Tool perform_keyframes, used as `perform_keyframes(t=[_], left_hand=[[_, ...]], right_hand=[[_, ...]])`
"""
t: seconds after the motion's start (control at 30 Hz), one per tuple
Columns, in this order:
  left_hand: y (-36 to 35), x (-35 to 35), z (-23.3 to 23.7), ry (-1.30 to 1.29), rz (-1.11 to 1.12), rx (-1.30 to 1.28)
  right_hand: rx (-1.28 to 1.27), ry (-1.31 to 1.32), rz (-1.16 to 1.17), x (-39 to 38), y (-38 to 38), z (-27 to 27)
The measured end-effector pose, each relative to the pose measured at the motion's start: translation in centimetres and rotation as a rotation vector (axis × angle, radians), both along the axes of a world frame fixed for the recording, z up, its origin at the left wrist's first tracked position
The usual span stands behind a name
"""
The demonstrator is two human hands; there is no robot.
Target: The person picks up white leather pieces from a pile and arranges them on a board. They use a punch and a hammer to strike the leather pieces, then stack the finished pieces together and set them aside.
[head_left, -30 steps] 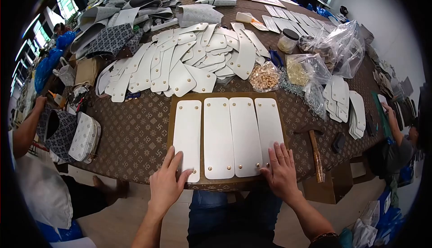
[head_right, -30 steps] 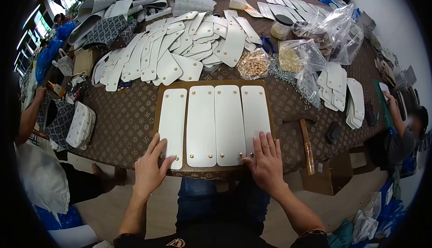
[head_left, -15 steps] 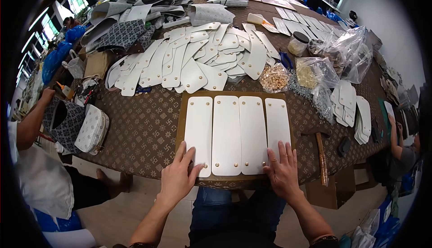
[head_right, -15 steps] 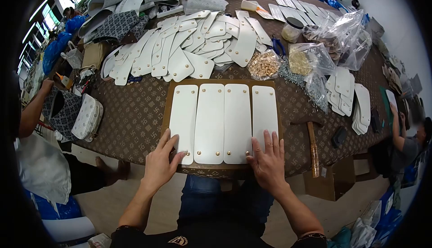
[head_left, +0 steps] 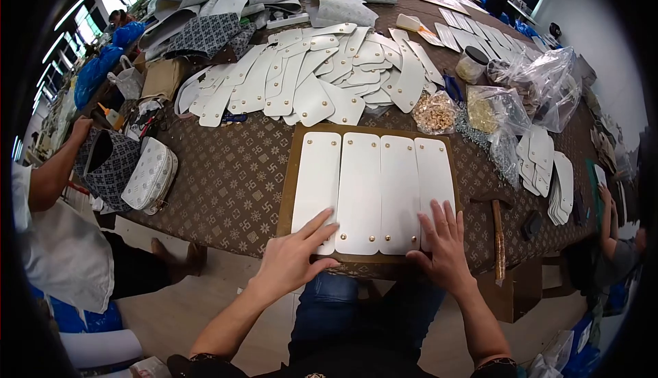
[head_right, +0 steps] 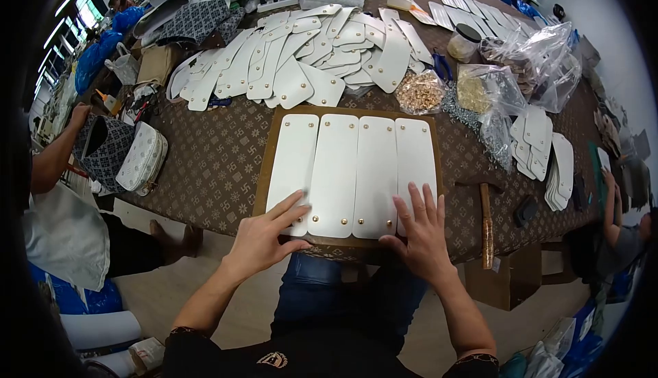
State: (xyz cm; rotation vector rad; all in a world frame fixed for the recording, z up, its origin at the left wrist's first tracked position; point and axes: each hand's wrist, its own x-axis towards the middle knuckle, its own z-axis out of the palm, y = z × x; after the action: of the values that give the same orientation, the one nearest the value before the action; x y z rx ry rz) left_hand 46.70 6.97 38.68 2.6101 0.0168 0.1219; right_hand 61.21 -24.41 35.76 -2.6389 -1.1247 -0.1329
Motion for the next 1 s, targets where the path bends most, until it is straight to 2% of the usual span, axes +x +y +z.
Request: perform_keyframes(t=[0.07,0.37,0.5,0.7,0.77,0.87,1.0], left_hand=[[-0.2,0.6,-0.6,-0.034,-0.09,0.015],[-0.9,2.2,-3.0,-0.209,-0.1,0.117],[-1.4,2.2,-3.0,-0.216,-0.075,0.124],[-0.6,1.6,-2.1,-0.145,-0.16,0.063],[0.4,1.0,-1.7,-0.14,-0.154,-0.091],[3.0,-0.3,-0.6,-0.009,-0.007,0.002],[4.4,-1.0,-1.9,-0.102,0.0,0.047]], right_hand=[[-0.052,0.029,0.097,-0.2,-0.3,-0.1],[-0.091,0.053,0.159,2.8,-0.6,-0.2],[-0.092,0.059,0.175,3.3,-0.5,0.1],[-0.089,0.079,0.171,2.9,-1.1,0.4],[-0.083,0.058,0.181,2.7,-1.2,0.3],[-0.074,0.043,0.181,2.7,-1.3,0.2],[-0.07,0.091,0.181,2.8,-1.1,0.3]])
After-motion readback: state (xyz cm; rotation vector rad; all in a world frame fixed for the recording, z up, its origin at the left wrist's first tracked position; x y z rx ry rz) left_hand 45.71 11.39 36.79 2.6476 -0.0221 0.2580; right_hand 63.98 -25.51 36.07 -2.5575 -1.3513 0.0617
